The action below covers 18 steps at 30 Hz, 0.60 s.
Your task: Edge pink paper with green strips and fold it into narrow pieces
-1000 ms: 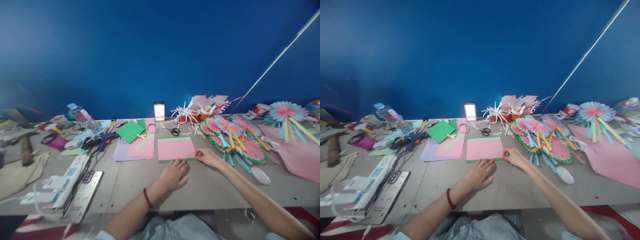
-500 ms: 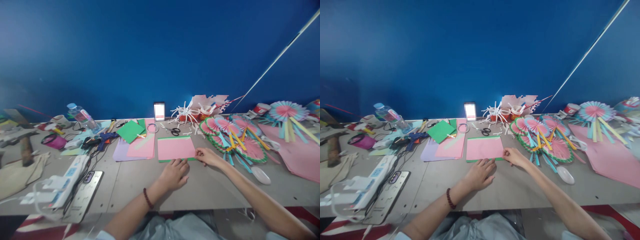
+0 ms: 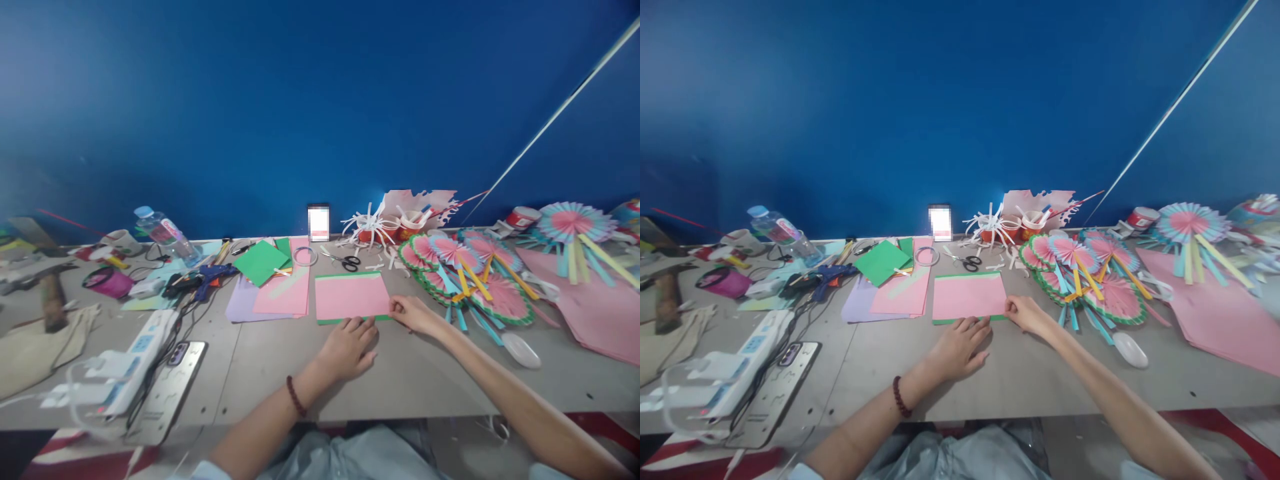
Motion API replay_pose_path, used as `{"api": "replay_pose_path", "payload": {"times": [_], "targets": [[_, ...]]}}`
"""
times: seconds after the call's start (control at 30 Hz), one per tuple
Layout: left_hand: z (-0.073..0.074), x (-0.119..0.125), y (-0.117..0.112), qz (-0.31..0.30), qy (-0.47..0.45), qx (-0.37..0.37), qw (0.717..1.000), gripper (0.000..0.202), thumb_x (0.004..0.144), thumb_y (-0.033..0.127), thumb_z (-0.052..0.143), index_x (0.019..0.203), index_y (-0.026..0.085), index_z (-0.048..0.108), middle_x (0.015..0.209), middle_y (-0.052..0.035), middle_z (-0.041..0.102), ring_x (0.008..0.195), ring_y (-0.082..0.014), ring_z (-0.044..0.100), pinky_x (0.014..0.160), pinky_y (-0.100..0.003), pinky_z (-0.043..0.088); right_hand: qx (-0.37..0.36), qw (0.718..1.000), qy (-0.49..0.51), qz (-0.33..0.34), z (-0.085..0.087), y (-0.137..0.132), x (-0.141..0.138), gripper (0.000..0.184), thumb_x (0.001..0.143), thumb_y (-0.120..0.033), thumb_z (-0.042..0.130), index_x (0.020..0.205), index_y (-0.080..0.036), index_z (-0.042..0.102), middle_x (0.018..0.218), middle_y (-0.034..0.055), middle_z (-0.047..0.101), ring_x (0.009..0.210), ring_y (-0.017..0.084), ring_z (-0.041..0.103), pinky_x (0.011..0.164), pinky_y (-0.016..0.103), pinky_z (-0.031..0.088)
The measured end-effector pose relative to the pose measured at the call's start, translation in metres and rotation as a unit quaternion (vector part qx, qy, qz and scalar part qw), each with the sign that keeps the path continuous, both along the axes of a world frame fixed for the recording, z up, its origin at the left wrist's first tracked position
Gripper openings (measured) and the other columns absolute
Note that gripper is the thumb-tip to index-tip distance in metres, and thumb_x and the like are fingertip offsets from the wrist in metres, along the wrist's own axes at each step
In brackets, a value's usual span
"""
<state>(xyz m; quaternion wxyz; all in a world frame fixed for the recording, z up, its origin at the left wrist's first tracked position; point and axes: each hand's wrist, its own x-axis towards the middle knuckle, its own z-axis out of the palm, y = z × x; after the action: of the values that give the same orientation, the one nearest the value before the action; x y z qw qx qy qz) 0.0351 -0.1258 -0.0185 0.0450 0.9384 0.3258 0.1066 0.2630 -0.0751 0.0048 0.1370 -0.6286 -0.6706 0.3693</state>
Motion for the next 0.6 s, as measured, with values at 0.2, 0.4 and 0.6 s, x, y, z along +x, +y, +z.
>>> {"api": "replay_pose_path", "payload": {"times": [0.2,0.4,0.6], "targets": [[-0.001,0.000,0.000,-0.001,-0.011,-0.006,1.000,0.049,0.089,0.043,0.045,0.131,0.019,0.045,0.142,-0.0076,0.045,0.117,-0.0241,0.045,0.098,-0.039,0.036,0.070,0.994,-0.078,0.018,-0.021,0.004,0.011,0.011,0.071,-0.030,0.060,0.067,-0.020,0.056,0.054,-0.0019,0.061,0.054,0.014,0.055,0.053,0.023,0.035],[0.000,0.000,0.000,0.000,-0.018,-0.016,1.000,0.049,0.088,0.042,0.046,0.131,0.019,0.044,0.142,-0.0077,0.045,0.117,-0.0245,0.045,0.098,-0.039,0.037,0.093,0.992,-0.080,0.000,-0.028,-0.001,0.014,0.014,0.073,-0.034,0.059,0.071,-0.021,0.058,0.059,-0.0002,0.064,0.056,0.015,0.057,0.056,0.024,0.036],[0.003,-0.001,-0.001,-0.002,-0.017,-0.018,1.000,0.049,0.089,0.042,0.045,0.131,0.019,0.044,0.142,-0.0078,0.045,0.117,-0.0243,0.045,0.098,-0.039,0.037,0.081,0.995,-0.060,-0.007,-0.016,-0.002,0.015,0.009,0.070,-0.029,0.058,0.069,-0.021,0.058,0.056,-0.0011,0.062,0.054,0.015,0.056,0.056,0.024,0.038]]}}
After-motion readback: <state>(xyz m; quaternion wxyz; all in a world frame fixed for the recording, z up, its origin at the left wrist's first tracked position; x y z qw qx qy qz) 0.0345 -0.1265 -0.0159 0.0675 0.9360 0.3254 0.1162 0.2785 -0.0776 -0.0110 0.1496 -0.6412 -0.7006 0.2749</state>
